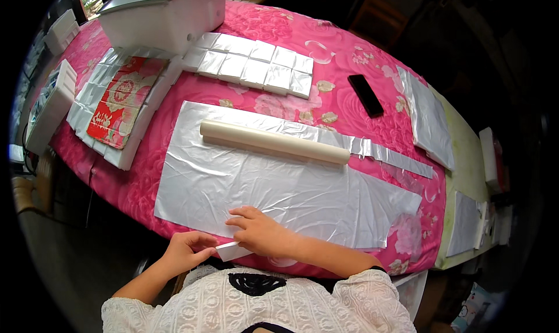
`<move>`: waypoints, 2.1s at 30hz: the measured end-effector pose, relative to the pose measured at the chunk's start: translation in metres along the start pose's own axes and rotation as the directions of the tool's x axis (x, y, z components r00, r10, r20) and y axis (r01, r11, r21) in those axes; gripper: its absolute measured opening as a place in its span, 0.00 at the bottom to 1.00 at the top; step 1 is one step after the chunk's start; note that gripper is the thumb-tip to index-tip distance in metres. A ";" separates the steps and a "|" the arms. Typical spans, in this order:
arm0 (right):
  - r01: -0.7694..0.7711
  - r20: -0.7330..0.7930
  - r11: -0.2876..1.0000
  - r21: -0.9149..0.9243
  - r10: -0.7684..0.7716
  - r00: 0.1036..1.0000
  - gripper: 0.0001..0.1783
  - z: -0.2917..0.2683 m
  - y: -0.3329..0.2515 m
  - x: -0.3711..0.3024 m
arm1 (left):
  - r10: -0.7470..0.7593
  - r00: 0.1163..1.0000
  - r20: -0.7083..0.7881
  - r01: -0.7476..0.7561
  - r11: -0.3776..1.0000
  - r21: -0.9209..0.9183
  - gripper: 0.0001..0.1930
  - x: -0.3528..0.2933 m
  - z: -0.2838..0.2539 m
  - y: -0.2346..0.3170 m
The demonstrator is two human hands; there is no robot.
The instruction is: The person wraps small rectangular items in clear plastic film on a pink floral tablecloth. They unroll film, place an item, fold the film around it, and set the wrapped item aside, repeating this process for multiple items.
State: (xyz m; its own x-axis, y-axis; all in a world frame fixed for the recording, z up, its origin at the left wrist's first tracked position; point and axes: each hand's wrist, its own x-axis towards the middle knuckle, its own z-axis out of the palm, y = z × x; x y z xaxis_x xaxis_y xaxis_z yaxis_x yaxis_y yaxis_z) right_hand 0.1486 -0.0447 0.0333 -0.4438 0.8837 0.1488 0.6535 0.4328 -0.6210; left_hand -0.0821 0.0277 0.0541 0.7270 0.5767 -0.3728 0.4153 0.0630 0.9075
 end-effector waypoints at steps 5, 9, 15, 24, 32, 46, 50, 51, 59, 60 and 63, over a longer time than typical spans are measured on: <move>-0.275 -0.358 0.907 0.319 0.384 0.851 0.08 -0.085 0.066 -0.001 | 0.030 0.999 -0.037 -0.043 0.904 -0.426 0.17 0.027 -0.010 -0.011; -0.101 -0.498 0.616 0.782 0.713 0.495 0.10 -0.169 0.178 0.028 | -0.010 1.000 0.028 0.021 0.899 -0.438 0.16 0.039 -0.005 -0.005; -0.190 -0.576 0.589 0.785 0.808 0.124 0.12 -0.226 0.316 0.084 | -0.031 0.989 0.146 0.095 0.885 -0.455 0.19 0.054 -0.003 0.001; -0.899 -0.573 0.318 0.303 0.814 0.095 0.19 -0.218 0.321 0.107 | -0.063 0.980 0.190 0.145 0.877 -0.458 0.20 0.060 -0.005 0.004; -0.607 -0.435 0.663 0.439 0.747 0.502 0.26 -0.196 0.251 0.043 | -0.023 0.975 0.220 0.112 0.908 -0.404 0.20 0.058 -0.003 0.011; -0.623 -0.315 0.780 0.063 0.608 0.729 0.28 -0.056 0.009 -0.147 | 0.487 0.850 0.200 -0.518 0.710 0.477 0.38 0.112 0.094 0.049; -0.631 -0.392 0.762 -0.144 0.541 0.744 0.31 -0.041 0.027 -0.185 | 0.552 0.791 0.262 -0.578 0.537 0.614 0.41 0.125 0.132 0.048; -0.653 -0.411 0.731 -0.198 0.543 0.732 0.31 -0.045 0.036 -0.197 | 0.543 0.792 0.280 -0.577 0.517 0.632 0.41 0.126 0.139 0.049; -0.916 -0.662 0.314 -0.250 0.635 0.398 0.29 -0.094 0.088 -0.332 | 0.499 0.743 0.446 -0.652 0.392 0.649 0.40 0.115 0.182 0.063; -0.938 -0.693 0.268 -0.218 0.634 0.342 0.28 -0.099 0.089 -0.346 | 0.499 0.736 0.458 -0.661 0.384 0.645 0.39 0.113 0.185 0.064; -0.969 -0.764 0.175 -0.175 0.597 0.246 0.25 -0.105 0.091 -0.389 | 0.500 0.704 0.504 -0.698 0.361 0.618 0.40 0.110 0.191 0.063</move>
State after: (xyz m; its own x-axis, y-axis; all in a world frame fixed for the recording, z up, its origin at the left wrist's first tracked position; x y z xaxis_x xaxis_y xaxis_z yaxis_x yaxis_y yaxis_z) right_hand 0.4450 -0.3302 0.0000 0.7490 0.6121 0.2535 0.6520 -0.7490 -0.1180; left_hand 0.1284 -0.0599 0.0329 0.9953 0.0271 0.0932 -0.0199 -0.8832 0.4686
